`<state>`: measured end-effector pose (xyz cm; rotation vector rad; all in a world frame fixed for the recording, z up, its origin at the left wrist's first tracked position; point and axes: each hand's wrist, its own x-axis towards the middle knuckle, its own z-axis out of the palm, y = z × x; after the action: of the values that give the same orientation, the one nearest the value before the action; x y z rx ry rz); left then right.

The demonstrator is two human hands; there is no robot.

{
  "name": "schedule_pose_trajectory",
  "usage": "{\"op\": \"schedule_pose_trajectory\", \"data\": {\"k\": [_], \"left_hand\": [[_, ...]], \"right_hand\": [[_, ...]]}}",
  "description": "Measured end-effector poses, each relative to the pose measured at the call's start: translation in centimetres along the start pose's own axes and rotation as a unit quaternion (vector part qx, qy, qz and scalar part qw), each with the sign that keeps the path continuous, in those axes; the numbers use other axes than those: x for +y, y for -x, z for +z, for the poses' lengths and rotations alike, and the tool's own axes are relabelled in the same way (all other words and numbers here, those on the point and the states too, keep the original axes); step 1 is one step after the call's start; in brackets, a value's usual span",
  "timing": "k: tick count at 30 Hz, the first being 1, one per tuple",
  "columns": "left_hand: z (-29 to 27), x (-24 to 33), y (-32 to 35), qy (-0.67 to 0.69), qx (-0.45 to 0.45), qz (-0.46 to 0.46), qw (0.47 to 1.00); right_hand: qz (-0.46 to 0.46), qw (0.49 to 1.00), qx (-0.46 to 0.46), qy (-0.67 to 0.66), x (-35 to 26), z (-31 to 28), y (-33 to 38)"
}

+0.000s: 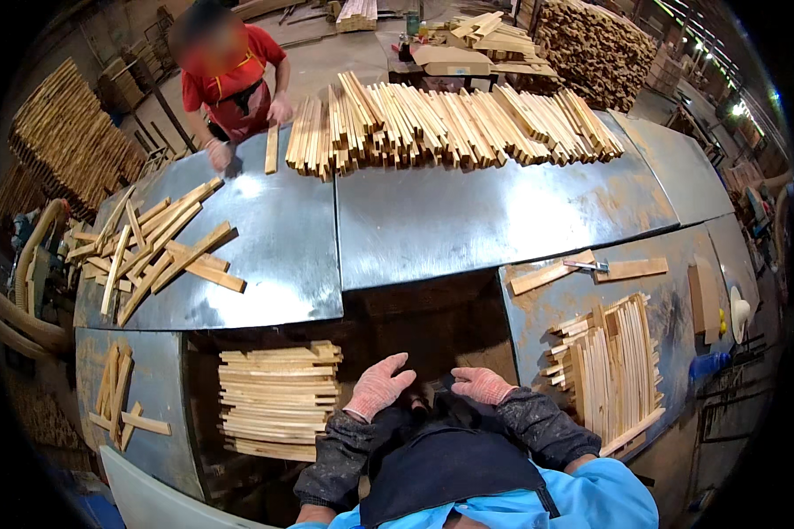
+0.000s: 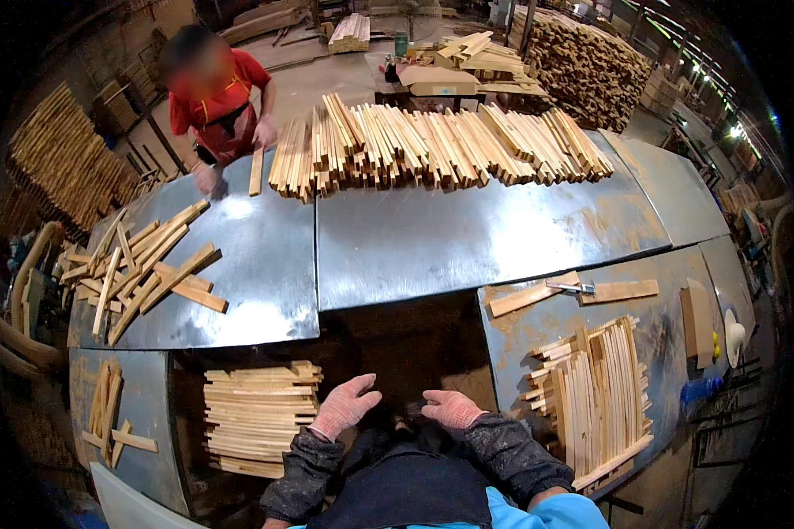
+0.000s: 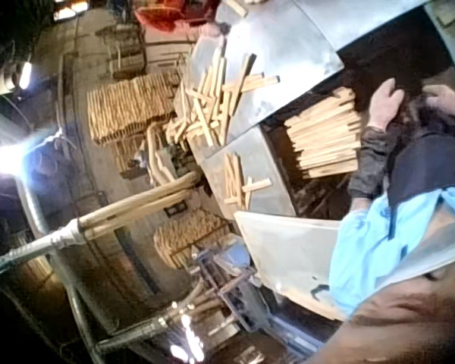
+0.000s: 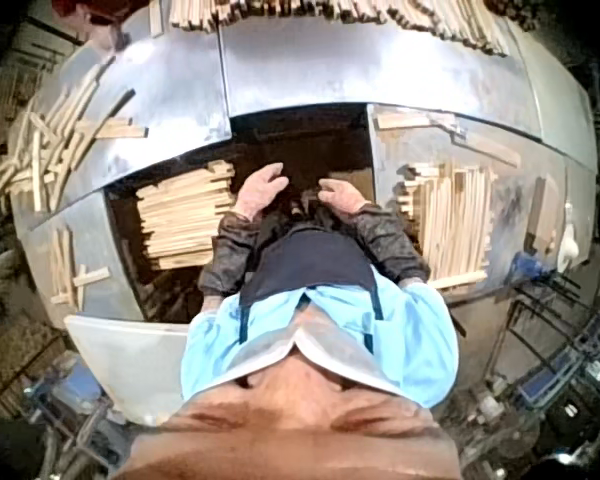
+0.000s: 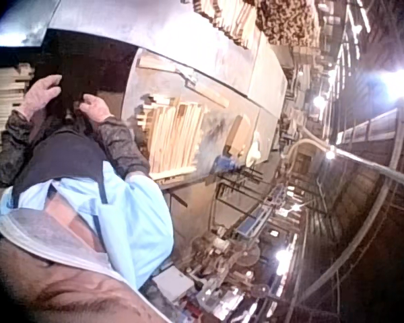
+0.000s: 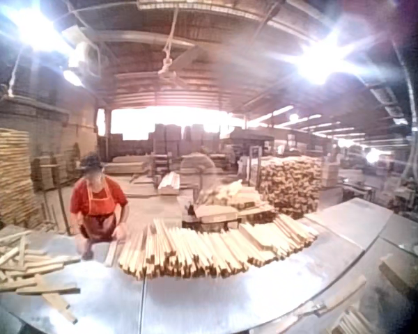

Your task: The person sorts and stacks small wooden slats on a metal workbench in a workshop. They pick up bundles of wood, align them, and occasionally measure individual pieces with a digital caliper before placing them into organized stacks.

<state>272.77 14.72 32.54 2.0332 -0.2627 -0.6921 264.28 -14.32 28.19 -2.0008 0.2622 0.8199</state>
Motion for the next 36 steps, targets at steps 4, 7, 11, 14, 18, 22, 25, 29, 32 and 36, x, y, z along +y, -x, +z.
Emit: {"op": "schedule_pose_trajectory", "data": {"k": [4, 7, 11, 14, 18, 22, 25, 29, 32, 36], "left_hand": [[-2.7, 0.1, -5.2, 0.025, 0.012, -0.005, 1.000], [-3.4, -0.8, -8.4, 0.101, -0.001, -0.020, 0.995], [-6.8, 0.9, -13.7, 0.132, 0.002, -0.056, 0.990], [-10.6, 1.2, -20.7, 0.113, 0.046, -0.068, 0.990], [-16.4, 4.8, -33.5, 0.122, 0.117, -0.076, 0.983], [-20.4, 7.6, -48.6, 0.062, 0.197, -0.077, 0.975], [-23.9, 12.4, -58.5, -0.014, 0.248, -0.108, 0.963], [-27.2, 16.6, -72.3, -0.117, 0.282, -0.130, 0.943], [-30.3, 16.4, -80.6, -0.149, 0.266, -0.205, 0.930], [-31.5, 17.1, -86.6, -0.195, 0.235, -0.278, 0.911]], "right_hand": [[-0.020, 1.000, -0.007, 0.008, -2.6, -2.3, -5.4], [-0.020, 0.999, -0.037, 0.017, -5.6, -5.2, -9.5], [-0.028, 0.997, -0.061, 0.036, -8.0, -9.6, -16.8], [-0.053, 0.995, -0.077, 0.046, -10.5, -14.5, -23.0], [-0.088, 0.996, -0.030, 0.010, -12.8, -21.9, -32.9], [-0.075, 0.991, 0.049, -0.095, -15.1, -29.9, -41.6], [-0.071, 0.982, 0.141, -0.103, -17.9, -36.7, -45.4], [-0.109, 0.941, 0.259, -0.187, -17.0, -42.9, -49.2], [-0.121, 0.926, 0.258, -0.248, -15.7, -44.8, -50.9], [-0.077, 0.932, 0.200, -0.292, -14.2, -44.5, -49.5]]}}
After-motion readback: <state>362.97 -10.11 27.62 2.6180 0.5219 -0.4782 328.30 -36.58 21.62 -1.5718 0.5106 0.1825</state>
